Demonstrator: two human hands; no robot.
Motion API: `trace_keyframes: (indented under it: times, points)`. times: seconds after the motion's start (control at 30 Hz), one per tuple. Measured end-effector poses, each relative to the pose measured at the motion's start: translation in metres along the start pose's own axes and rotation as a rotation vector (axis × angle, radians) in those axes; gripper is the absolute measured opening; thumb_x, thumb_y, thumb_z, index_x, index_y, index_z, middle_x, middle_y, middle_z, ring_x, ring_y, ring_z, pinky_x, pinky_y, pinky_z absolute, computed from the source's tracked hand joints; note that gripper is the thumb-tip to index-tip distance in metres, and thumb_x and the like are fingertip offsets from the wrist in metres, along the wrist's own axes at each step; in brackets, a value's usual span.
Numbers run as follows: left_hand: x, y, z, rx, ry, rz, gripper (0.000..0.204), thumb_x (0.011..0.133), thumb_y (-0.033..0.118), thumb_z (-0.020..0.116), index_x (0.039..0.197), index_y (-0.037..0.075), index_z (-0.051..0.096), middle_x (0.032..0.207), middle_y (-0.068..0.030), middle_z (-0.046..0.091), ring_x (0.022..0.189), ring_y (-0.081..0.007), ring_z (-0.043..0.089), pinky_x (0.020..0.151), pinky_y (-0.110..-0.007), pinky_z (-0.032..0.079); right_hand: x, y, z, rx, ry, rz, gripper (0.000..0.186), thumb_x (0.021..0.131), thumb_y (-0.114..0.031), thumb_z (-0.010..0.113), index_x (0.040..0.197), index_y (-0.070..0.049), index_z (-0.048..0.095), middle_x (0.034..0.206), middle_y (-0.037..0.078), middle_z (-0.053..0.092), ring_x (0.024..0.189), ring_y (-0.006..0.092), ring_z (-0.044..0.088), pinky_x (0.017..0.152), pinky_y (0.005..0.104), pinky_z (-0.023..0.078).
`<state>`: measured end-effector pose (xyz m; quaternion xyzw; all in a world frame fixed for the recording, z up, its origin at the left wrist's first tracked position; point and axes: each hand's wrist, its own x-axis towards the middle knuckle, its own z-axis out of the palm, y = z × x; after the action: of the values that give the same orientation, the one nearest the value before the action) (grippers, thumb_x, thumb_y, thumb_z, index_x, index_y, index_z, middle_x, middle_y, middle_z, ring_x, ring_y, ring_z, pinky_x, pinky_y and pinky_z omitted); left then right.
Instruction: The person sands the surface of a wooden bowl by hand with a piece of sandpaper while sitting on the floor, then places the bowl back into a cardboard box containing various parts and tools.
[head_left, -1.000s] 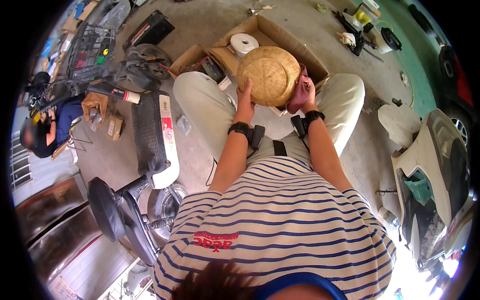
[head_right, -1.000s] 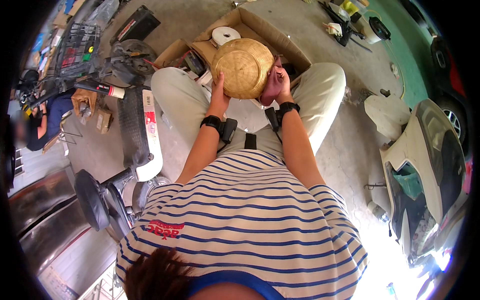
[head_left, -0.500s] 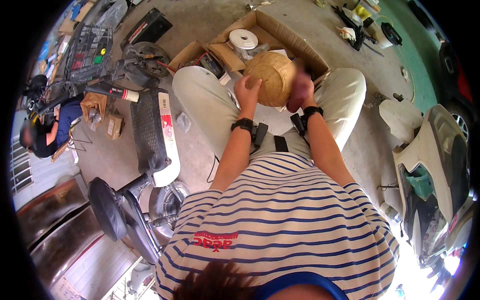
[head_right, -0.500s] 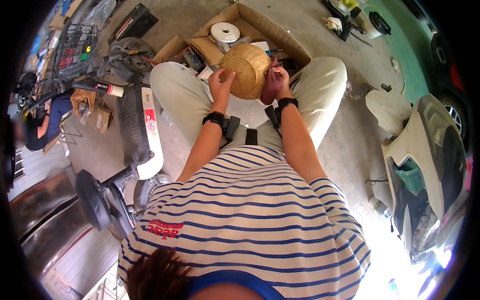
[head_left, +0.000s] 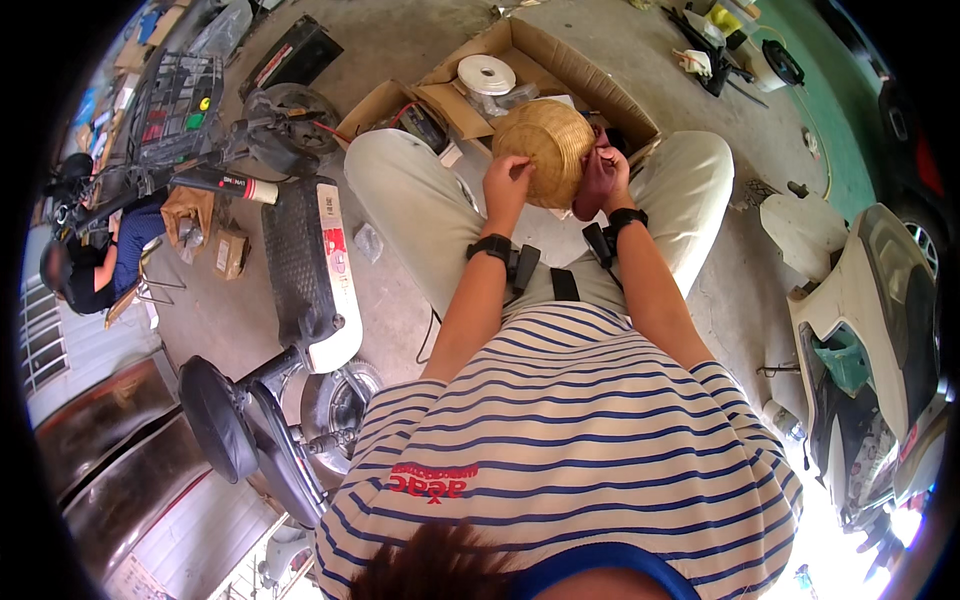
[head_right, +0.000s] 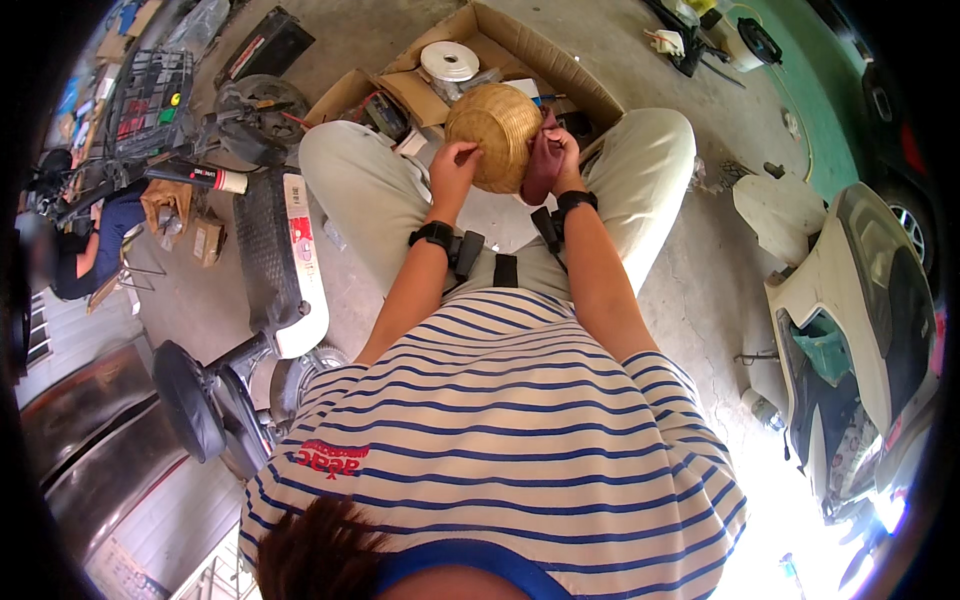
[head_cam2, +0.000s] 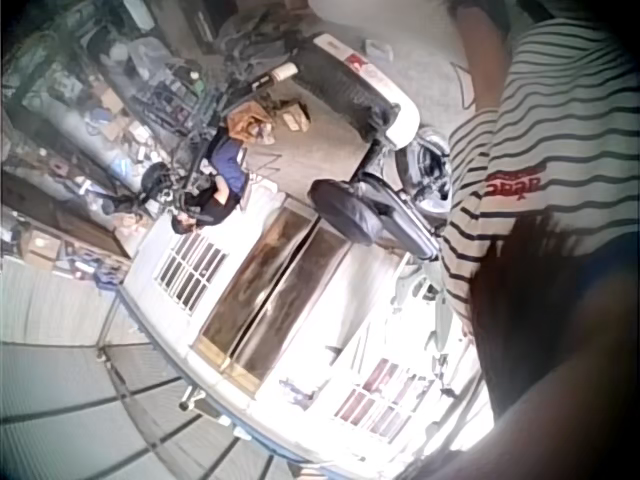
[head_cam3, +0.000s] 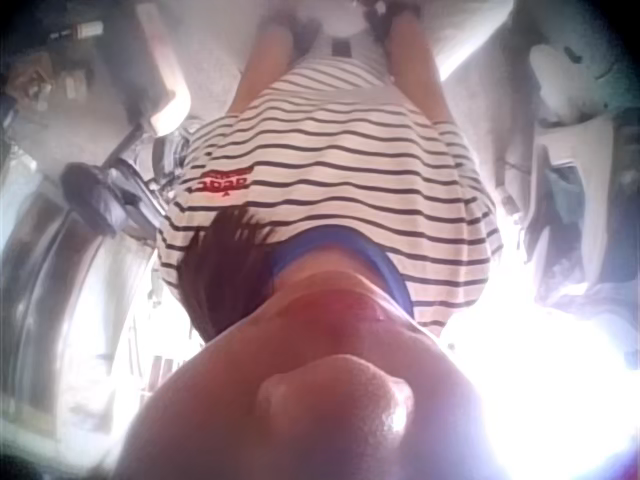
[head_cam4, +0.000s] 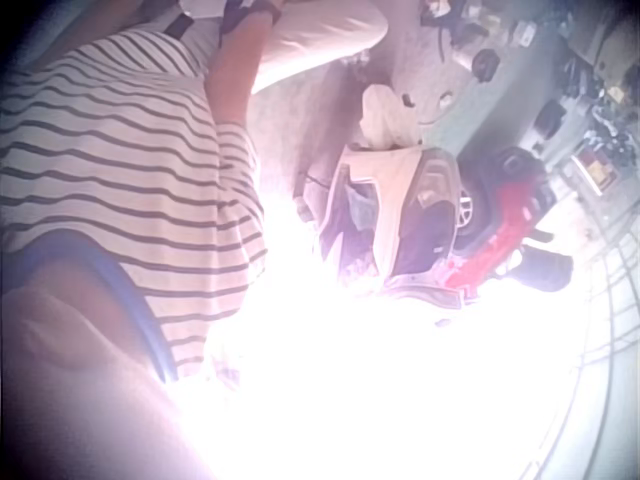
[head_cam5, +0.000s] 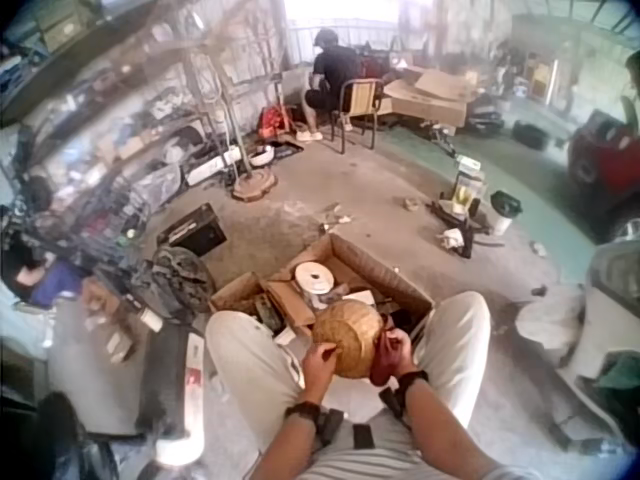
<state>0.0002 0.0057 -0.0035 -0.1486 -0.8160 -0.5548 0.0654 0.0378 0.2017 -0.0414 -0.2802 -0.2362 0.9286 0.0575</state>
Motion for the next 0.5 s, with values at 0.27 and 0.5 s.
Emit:
trace_keyframes:
  times: [0.27,0.5]
  points:
    - [0.0,0.002,-0.002,0.051,-0.043,-0.04,0.019,0.069,0.007,0.068,0.086,0.003,0.059,0.077,-0.011,0.058,0.07,-0.0238,0.059,0.064,-0.033,0.046,-0.009,-0.001,0.012,-0.01,0.034,0.062,0.022,0.071,-0.021,0.054,0.082,-0.003,0.059,0.074,0.01,0.061,0.069,0.022,0.058,0.068,0.0282,0.048]
    - [-0.003,-0.004,0.0,0.087,-0.105,-0.081,0.018,0.072,0.008,0.066,0.088,0.004,0.058,0.073,-0.0104,0.057,0.065,-0.0238,0.055,0.059,-0.033,0.044,-0.007,0.001,0.008,-0.086,0.007,0.069,0.028,0.069,-0.025,0.054,0.084,-0.001,0.06,0.077,0.01,0.061,0.072,0.0232,0.057,0.072,0.029,0.046]
